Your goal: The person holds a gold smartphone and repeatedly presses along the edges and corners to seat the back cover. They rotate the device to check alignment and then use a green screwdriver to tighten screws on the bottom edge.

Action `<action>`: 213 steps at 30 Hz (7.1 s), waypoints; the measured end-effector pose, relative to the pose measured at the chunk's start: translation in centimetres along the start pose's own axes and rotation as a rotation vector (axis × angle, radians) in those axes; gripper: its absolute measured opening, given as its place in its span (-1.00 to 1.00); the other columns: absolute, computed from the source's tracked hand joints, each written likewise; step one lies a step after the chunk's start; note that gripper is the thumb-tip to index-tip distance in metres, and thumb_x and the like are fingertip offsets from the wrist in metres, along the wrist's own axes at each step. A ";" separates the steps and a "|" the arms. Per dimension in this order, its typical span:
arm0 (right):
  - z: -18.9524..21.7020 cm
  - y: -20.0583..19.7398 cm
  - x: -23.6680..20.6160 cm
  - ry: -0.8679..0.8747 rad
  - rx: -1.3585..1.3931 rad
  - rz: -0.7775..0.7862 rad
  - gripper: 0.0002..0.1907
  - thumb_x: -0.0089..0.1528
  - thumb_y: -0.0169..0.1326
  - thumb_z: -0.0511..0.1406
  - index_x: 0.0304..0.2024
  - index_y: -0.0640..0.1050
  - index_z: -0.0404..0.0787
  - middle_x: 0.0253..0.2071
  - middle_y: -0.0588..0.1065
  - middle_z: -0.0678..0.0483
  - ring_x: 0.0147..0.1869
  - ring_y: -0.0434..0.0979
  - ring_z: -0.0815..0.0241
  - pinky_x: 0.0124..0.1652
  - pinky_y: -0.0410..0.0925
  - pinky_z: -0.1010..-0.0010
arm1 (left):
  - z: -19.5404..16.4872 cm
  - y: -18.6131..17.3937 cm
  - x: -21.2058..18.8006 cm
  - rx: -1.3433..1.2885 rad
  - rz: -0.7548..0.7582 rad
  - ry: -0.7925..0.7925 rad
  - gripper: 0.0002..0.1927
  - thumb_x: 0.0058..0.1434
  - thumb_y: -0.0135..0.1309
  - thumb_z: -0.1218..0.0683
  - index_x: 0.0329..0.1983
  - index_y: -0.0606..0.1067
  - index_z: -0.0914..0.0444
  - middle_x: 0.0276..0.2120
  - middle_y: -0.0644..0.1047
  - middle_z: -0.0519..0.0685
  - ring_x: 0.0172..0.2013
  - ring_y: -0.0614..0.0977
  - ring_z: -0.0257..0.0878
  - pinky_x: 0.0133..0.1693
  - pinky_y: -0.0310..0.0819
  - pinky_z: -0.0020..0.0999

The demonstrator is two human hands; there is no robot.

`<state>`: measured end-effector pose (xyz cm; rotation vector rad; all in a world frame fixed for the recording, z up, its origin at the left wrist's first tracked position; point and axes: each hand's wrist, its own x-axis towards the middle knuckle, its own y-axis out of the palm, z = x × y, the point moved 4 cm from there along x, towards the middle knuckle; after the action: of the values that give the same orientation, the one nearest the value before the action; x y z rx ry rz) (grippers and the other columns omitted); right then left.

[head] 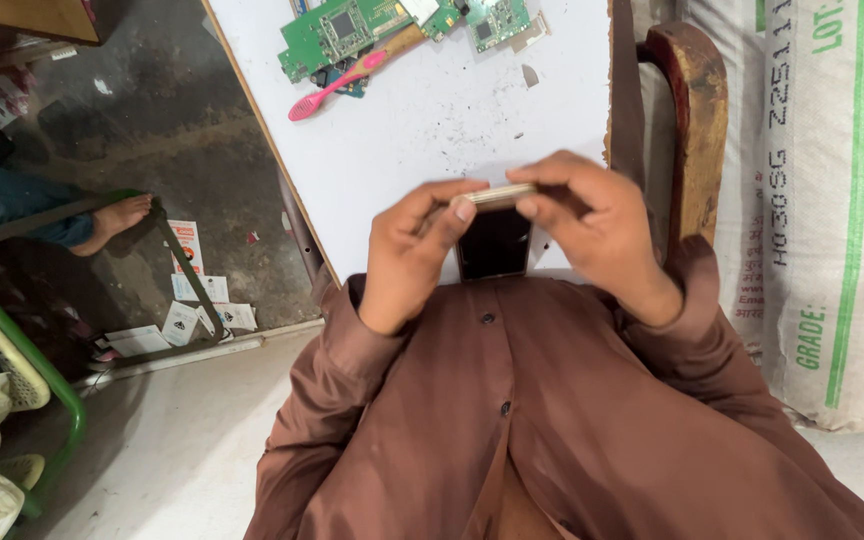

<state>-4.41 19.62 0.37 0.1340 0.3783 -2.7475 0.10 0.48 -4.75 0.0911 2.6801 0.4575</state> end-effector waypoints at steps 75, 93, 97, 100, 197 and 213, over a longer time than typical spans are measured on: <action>5.0 2.2 -0.7 -0.341 -0.108 -0.152 -0.65 0.19 0.38 -0.44 -0.07 0.50 -0.37 -0.15 0.53 -0.08 -0.18 0.57 0.25 -0.21 0.43 0.52 | -3.3 1.3 2.3 -0.695 0.256 0.176 -0.68 0.17 0.40 0.19 -0.12 0.53 0.42 -0.23 0.59 0.14 -0.25 0.69 -0.02 -0.16 0.69 -0.07; 4.8 2.2 -0.5 -0.373 -0.029 -0.157 -0.69 0.22 0.34 -0.49 -0.07 0.48 -0.36 -0.17 0.52 -0.04 -0.21 0.52 0.25 -0.20 0.42 0.48 | -3.6 2.0 2.2 -0.626 0.275 0.153 -0.71 0.21 0.36 0.15 -0.16 0.53 0.41 -0.25 0.56 0.11 -0.30 0.68 -0.06 -0.21 0.66 -0.16; 4.6 2.1 -0.5 -0.321 -0.042 -0.141 -0.72 0.23 0.32 -0.48 -0.11 0.48 -0.35 -0.19 0.51 -0.03 -0.23 0.51 0.27 -0.22 0.42 0.50 | -3.3 2.0 2.1 -0.604 0.221 0.149 -0.71 0.20 0.36 0.15 -0.14 0.52 0.37 -0.22 0.58 0.10 -0.24 0.68 -0.08 -0.15 0.66 -0.17; 4.5 2.0 -0.4 -0.302 -0.119 -0.111 -0.75 0.26 0.31 -0.44 -0.12 0.49 -0.33 -0.19 0.52 -0.02 -0.22 0.50 0.27 -0.21 0.41 0.50 | -2.9 1.9 2.0 -0.589 0.198 0.138 -0.72 0.22 0.35 0.16 -0.14 0.53 0.40 -0.21 0.57 0.09 -0.28 0.67 -0.11 -0.12 0.65 -0.18; 7.8 1.6 -1.0 -0.517 -0.304 0.027 -0.50 0.28 0.12 -0.39 0.25 0.33 -0.38 0.11 0.53 -0.25 0.18 0.63 -0.11 0.09 0.52 0.25 | -6.4 -0.1 -1.4 0.070 0.211 0.489 -0.07 0.22 0.35 0.15 0.55 0.08 0.33 0.43 0.28 0.27 0.43 0.40 0.06 0.47 0.32 -0.16; 6.4 3.1 -0.3 -0.458 -0.424 0.000 -0.55 0.22 0.13 -0.57 0.17 0.43 -0.40 0.12 0.54 -0.17 0.13 0.66 -0.06 0.04 0.55 0.28 | -5.1 0.2 -1.0 0.054 0.007 0.397 -0.11 0.23 0.34 0.29 0.53 0.10 0.31 0.42 0.33 0.23 0.43 0.43 -0.03 0.41 0.45 -0.17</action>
<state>-3.27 15.15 5.82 -0.5890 0.8038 -2.5232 -1.12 -0.94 0.04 0.0277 3.0824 0.4437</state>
